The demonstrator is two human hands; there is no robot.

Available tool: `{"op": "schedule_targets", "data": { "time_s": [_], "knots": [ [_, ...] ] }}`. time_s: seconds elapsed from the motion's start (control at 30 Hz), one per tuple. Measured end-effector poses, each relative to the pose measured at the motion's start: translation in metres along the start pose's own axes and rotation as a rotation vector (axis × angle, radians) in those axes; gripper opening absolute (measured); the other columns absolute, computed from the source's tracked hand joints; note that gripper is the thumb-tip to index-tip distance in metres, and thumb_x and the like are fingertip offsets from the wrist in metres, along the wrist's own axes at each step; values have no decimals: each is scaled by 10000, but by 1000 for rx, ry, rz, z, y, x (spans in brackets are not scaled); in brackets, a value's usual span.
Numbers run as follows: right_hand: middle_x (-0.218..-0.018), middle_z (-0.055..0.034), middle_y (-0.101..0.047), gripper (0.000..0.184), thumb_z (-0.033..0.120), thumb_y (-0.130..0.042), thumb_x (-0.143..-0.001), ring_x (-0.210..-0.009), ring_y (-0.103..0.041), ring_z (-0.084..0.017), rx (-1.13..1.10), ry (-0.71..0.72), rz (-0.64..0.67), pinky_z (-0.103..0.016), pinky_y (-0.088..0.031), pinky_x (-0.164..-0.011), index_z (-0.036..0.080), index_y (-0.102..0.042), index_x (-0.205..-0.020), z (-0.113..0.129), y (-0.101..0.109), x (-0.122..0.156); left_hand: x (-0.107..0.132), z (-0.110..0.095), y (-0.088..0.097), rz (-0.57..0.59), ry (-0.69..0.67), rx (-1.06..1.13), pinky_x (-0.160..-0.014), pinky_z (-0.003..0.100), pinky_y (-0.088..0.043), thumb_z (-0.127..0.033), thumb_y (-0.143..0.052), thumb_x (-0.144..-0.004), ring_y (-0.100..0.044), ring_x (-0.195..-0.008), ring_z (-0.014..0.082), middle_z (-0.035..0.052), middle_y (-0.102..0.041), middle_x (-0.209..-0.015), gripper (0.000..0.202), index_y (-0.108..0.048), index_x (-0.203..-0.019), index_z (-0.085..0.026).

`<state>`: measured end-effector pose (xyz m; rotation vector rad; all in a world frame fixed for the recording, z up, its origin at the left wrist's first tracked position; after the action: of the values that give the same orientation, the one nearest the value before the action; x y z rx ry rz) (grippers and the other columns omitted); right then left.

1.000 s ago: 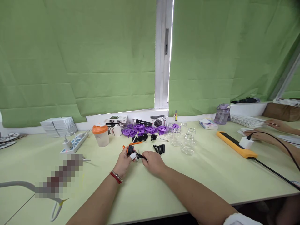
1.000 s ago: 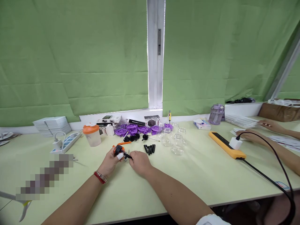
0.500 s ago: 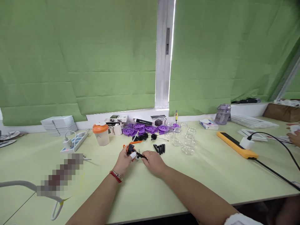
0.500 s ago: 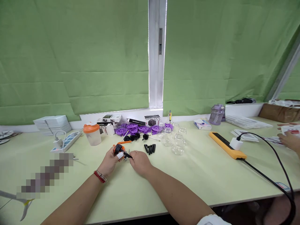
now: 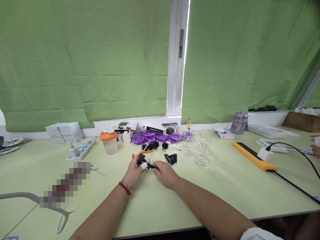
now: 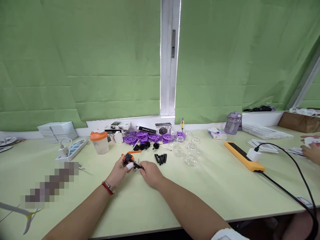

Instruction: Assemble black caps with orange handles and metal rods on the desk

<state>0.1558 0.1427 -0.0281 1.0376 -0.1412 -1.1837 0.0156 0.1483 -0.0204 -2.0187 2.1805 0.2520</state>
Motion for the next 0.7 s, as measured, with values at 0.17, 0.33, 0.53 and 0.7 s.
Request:
{"op": "schedule_targets", "data": {
  "time_s": [0.17, 0.33, 0.53, 0.7],
  "knots": [
    [-697, -5, -550, 111, 223, -480, -833, -643, -468, -127, -96, -29, -30, -235, -301, -592, 184, -573, -788, 6, 0, 2, -2, 4, 4, -35, -18, 34, -566, 238, -424, -337, -634, -715, -535, -675, 113, 38, -570, -934, 472, -475, -1130, -176],
    [-658, 9, -512, 102, 229, -486, -821, -574, -419, -106, -243, -66, -15, -229, -285, -549, 178, -573, -804, 6, -6, 3, 0, -1, 10, -81, -55, -4, -833, 324, -466, -412, -514, -824, -577, -1007, 187, 98, -556, -1169, 613, -318, -1366, -205],
    [-609, 36, -442, 102, 251, -493, -812, -534, -357, -93, -535, -128, 60, -229, -279, -529, 175, -562, -808, 5, -17, 4, 10, -20, 9, -100, -222, -122, -1090, 425, -274, -393, -373, -911, -294, -1348, 216, 59, -323, -1456, 479, -328, -1376, -287],
    [-666, 12, -526, 139, 289, -547, -777, -591, -408, -102, -793, -193, 115, -244, -316, -581, 156, -558, -814, 9, -18, 2, 11, -23, 5, -121, -356, -147, -1070, 500, -285, -306, -449, -884, -306, -1334, 236, 105, -307, -1433, 454, -306, -1314, -270]
  ]
}}
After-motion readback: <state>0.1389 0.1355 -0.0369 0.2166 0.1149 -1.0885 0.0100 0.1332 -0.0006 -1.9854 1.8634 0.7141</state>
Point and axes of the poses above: each hand's wrist, its own x-axis away from the middle knuckle, its own y-axis out of the back of the hand, z = x × y, the point moved 6 cm from there along -x, towards the middle knuckle
